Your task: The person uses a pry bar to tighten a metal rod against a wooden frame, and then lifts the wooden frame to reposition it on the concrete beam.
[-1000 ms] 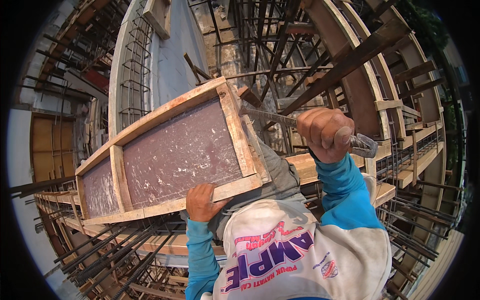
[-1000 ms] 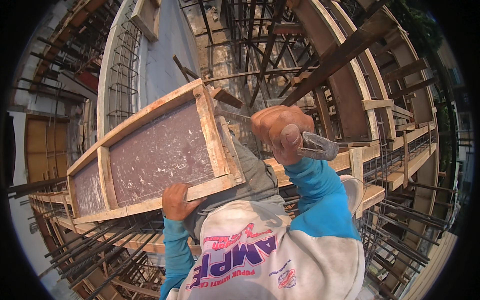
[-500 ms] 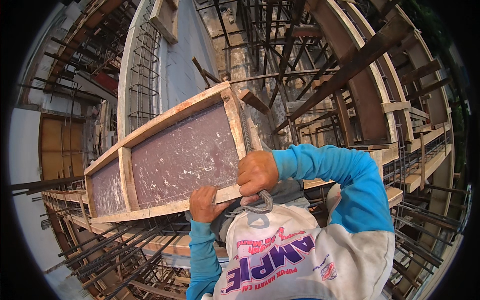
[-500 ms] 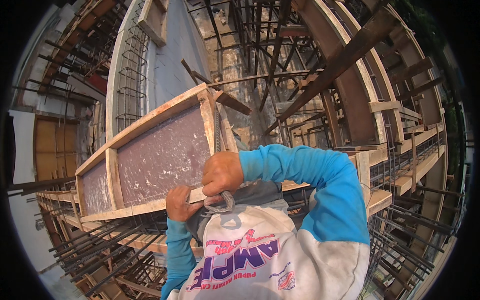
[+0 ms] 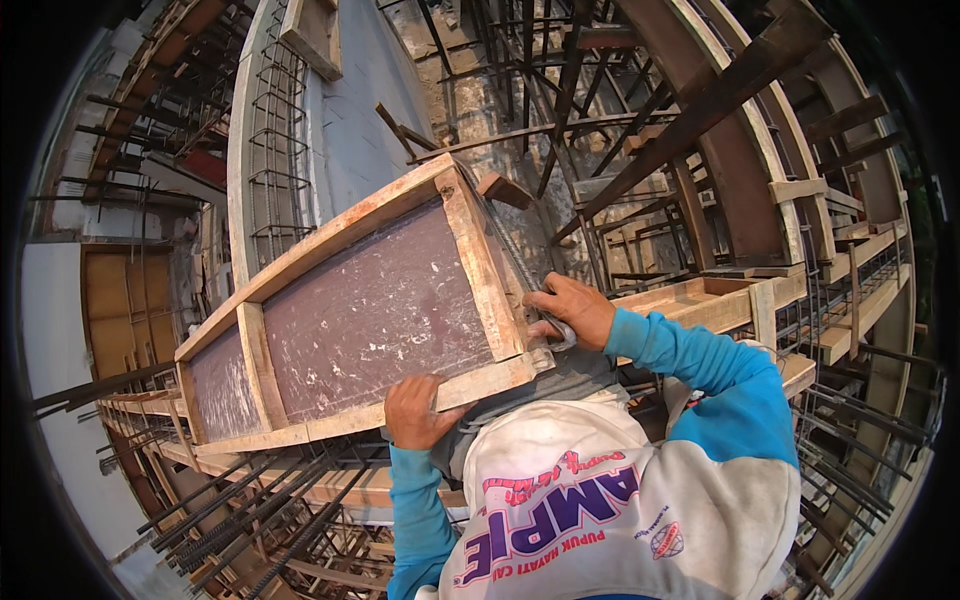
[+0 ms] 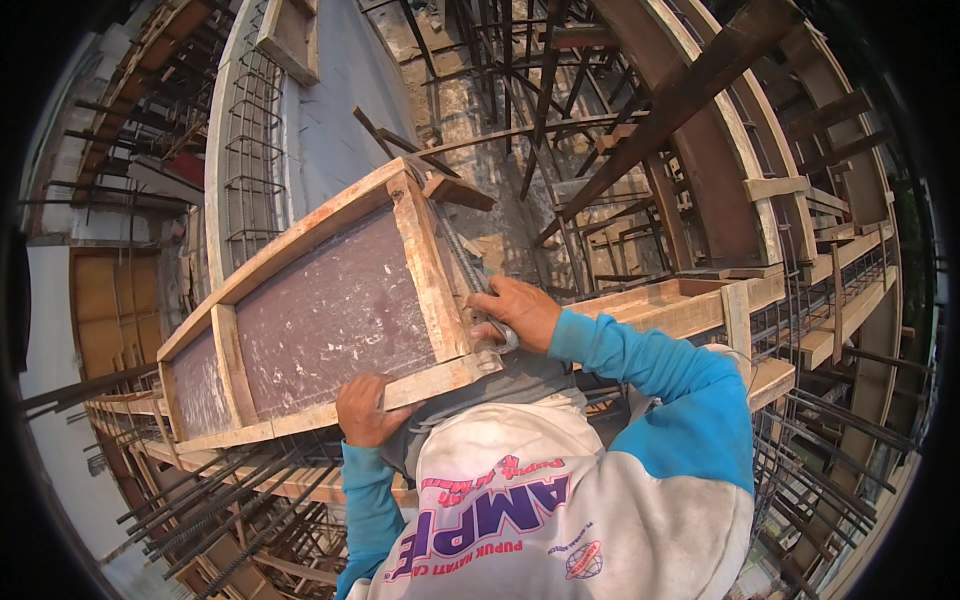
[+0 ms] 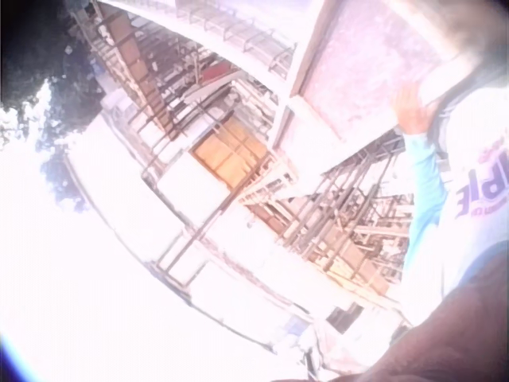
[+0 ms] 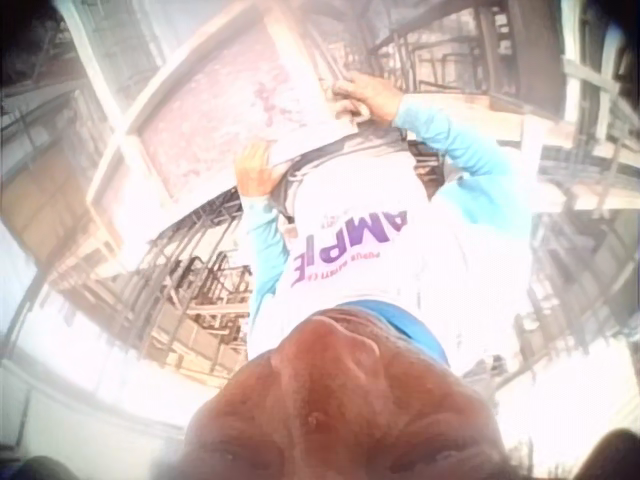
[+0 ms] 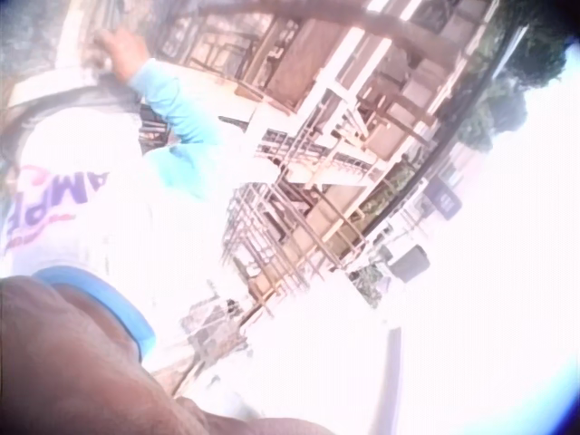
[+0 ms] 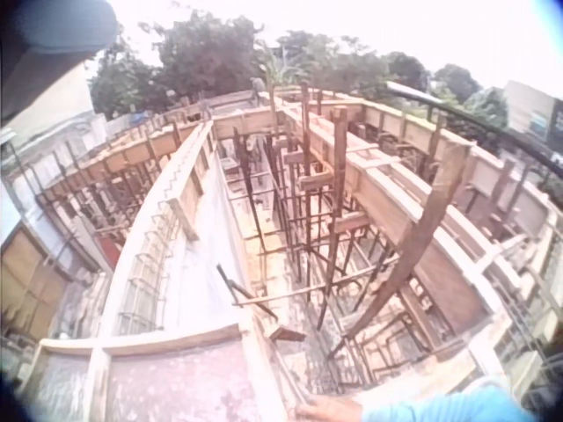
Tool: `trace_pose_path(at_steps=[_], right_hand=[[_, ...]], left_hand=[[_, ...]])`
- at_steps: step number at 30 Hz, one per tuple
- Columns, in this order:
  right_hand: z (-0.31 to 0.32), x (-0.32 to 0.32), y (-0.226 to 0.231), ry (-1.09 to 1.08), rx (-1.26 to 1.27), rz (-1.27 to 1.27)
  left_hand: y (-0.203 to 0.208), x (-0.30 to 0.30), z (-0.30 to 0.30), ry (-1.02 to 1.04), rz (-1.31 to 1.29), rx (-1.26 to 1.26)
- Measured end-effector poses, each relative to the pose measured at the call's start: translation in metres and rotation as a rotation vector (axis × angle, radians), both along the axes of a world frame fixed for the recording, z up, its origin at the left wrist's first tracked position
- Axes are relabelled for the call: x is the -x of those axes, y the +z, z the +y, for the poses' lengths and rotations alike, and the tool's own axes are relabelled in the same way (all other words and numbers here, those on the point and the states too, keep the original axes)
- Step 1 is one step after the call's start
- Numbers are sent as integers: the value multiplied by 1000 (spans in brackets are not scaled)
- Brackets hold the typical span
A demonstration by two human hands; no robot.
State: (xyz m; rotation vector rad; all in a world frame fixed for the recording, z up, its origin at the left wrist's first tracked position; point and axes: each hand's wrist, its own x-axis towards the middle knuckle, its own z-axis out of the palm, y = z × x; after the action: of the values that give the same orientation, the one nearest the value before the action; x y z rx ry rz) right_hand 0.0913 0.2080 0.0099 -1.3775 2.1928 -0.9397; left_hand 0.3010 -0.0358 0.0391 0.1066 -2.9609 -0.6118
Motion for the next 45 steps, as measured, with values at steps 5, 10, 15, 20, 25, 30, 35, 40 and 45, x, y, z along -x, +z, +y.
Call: trace_pose_path(at_steps=[5, 10, 15, 20, 25, 30, 35, 40, 45], right_hand=[[15, 5, -12, 158, 134, -238], [9, 16, -11, 206, 171, -593], [-5, -24, -1, -287, 65, -1355], [-26, -37, 28, -701, 397, -1539], [-17, -19, 31, -690, 189, -1674], [78, 94, 14, -534, -158, -1337], [82, 94, -5, -715, -214, -1194], [74, 32, -12, -829, 21, -1278], [55, -10, -18, -885, 96, -1315]], left_hand=[[2, 3, 1, -14, -23, 14], [0, 1, 1, 0, 0, 2], [3, 6, 1, -23, 24, -4], [4, 4, 0, -12, 0, -10], [1, -1, -2, -16, -9, -3], [-1, -4, -8, -62, 15, -23], [-1, -2, -5, -31, 0, -10], [1, -1, -5, -54, 1, -5], [0, -1, -2, -29, -14, -7]])
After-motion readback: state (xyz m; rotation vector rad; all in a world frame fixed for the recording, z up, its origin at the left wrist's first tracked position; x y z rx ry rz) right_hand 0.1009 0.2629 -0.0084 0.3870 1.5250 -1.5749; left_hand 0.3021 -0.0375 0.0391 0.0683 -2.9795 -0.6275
